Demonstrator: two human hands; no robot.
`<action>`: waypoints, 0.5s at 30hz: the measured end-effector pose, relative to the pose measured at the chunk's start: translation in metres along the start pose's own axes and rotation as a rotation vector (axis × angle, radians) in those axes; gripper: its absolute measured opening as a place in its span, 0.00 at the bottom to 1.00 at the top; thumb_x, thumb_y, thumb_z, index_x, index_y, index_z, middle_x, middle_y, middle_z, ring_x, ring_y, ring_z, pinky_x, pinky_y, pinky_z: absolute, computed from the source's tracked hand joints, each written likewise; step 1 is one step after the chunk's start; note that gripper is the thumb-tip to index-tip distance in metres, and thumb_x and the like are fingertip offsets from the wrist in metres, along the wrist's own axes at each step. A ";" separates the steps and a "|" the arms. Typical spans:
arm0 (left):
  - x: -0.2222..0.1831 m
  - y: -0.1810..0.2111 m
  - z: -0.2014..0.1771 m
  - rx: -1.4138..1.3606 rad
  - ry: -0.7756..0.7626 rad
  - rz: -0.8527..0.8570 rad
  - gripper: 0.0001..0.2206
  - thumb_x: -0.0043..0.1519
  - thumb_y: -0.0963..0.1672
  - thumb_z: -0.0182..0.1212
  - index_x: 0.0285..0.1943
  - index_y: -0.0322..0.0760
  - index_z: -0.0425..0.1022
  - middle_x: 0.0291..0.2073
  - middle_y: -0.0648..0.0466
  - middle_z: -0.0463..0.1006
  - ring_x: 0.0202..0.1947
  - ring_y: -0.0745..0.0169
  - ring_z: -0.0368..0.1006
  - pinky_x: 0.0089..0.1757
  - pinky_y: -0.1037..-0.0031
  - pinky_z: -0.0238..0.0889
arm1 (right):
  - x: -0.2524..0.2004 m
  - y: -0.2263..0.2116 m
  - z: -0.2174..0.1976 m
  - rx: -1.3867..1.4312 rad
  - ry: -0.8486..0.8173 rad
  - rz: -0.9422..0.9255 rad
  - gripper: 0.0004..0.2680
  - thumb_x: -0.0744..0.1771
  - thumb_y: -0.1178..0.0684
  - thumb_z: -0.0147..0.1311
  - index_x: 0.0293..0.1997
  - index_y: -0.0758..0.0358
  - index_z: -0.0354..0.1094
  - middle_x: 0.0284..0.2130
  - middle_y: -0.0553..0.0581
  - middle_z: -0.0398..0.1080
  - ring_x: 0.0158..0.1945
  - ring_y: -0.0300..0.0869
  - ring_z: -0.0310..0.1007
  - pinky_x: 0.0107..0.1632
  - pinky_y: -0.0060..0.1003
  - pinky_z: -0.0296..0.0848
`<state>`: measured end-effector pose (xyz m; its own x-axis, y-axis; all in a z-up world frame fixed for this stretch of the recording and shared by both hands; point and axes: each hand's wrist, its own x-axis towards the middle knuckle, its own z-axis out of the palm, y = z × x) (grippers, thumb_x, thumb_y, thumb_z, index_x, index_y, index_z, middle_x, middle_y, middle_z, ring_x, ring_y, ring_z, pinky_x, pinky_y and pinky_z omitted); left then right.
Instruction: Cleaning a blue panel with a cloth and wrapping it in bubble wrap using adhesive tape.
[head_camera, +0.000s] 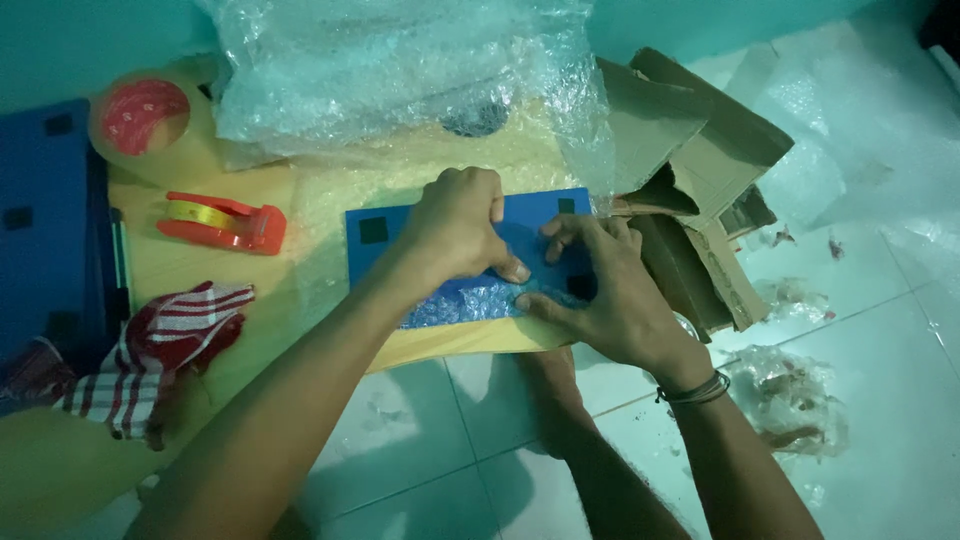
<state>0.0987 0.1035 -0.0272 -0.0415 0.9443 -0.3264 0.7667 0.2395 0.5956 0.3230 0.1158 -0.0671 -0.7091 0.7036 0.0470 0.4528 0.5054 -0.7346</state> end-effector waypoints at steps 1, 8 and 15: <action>0.000 -0.002 0.001 0.000 0.001 -0.001 0.16 0.41 0.41 0.82 0.31 0.38 0.75 0.27 0.45 0.81 0.33 0.36 0.82 0.35 0.44 0.74 | 0.000 -0.001 0.000 0.001 -0.001 -0.002 0.25 0.61 0.47 0.71 0.61 0.52 0.63 0.41 0.56 0.73 0.53 0.57 0.66 0.60 0.55 0.55; -0.001 -0.014 0.003 -0.207 -0.008 0.059 0.09 0.52 0.39 0.72 0.34 0.34 0.73 0.21 0.46 0.76 0.19 0.43 0.79 0.28 0.60 0.75 | 0.001 0.004 0.000 -0.025 0.001 -0.027 0.26 0.60 0.48 0.70 0.62 0.53 0.60 0.42 0.56 0.72 0.53 0.60 0.65 0.60 0.60 0.55; -0.002 -0.015 0.008 -0.124 -0.036 0.179 0.15 0.48 0.42 0.80 0.30 0.38 0.72 0.20 0.47 0.75 0.23 0.37 0.80 0.29 0.56 0.72 | 0.001 -0.003 -0.005 -0.056 -0.042 -0.017 0.27 0.60 0.50 0.71 0.64 0.51 0.59 0.45 0.55 0.72 0.57 0.57 0.65 0.60 0.57 0.56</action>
<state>0.0922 0.0959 -0.0410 0.1127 0.9661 -0.2325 0.6754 0.0971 0.7310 0.3237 0.1177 -0.0611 -0.7383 0.6738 0.0302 0.4693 0.5454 -0.6945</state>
